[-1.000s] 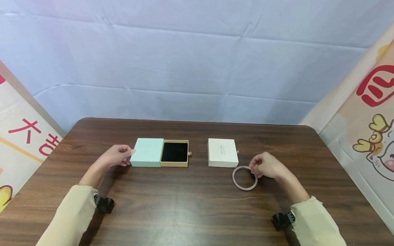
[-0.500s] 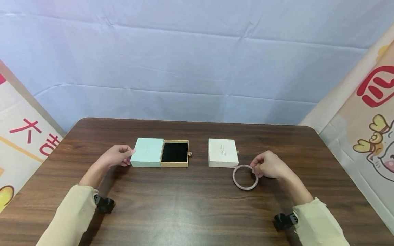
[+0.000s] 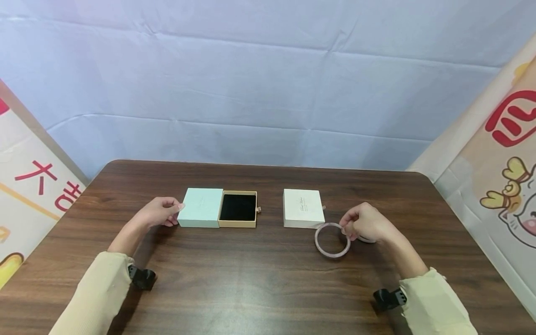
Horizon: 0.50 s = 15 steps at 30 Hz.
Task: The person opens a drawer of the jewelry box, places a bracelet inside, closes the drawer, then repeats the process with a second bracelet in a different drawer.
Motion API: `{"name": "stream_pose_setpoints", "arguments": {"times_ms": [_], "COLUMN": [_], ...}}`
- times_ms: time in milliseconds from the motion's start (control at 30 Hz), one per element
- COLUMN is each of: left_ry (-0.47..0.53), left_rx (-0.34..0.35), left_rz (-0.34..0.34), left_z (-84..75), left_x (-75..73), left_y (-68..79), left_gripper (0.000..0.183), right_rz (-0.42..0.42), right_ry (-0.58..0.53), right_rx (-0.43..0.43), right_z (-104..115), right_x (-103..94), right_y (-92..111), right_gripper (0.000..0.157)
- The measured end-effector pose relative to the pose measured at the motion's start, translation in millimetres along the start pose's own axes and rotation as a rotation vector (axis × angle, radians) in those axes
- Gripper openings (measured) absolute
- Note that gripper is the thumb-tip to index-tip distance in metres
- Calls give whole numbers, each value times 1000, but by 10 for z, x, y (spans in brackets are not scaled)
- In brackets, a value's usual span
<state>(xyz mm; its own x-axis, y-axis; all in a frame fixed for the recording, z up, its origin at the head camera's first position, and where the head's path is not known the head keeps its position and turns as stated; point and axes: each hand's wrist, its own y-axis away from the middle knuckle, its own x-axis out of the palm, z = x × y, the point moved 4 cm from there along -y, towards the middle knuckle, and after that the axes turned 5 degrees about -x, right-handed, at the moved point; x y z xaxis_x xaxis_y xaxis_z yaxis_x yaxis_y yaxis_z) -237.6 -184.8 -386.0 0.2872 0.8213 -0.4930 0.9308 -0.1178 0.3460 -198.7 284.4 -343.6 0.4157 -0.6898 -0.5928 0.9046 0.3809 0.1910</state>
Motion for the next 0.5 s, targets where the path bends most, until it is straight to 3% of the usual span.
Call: {"name": "stream_pose_setpoints", "arguments": {"times_ms": [500], "left_ry": [-8], "left_rx": [-3], "left_rz": [2], "left_z": [0], "left_x": [0], "left_y": [8], "left_gripper": [27], "right_rz": [-19], "right_ry": [-18], "right_rx": [-11], "right_z": [150], "right_x": [-43], "right_y": [-42], "right_gripper": [18]}}
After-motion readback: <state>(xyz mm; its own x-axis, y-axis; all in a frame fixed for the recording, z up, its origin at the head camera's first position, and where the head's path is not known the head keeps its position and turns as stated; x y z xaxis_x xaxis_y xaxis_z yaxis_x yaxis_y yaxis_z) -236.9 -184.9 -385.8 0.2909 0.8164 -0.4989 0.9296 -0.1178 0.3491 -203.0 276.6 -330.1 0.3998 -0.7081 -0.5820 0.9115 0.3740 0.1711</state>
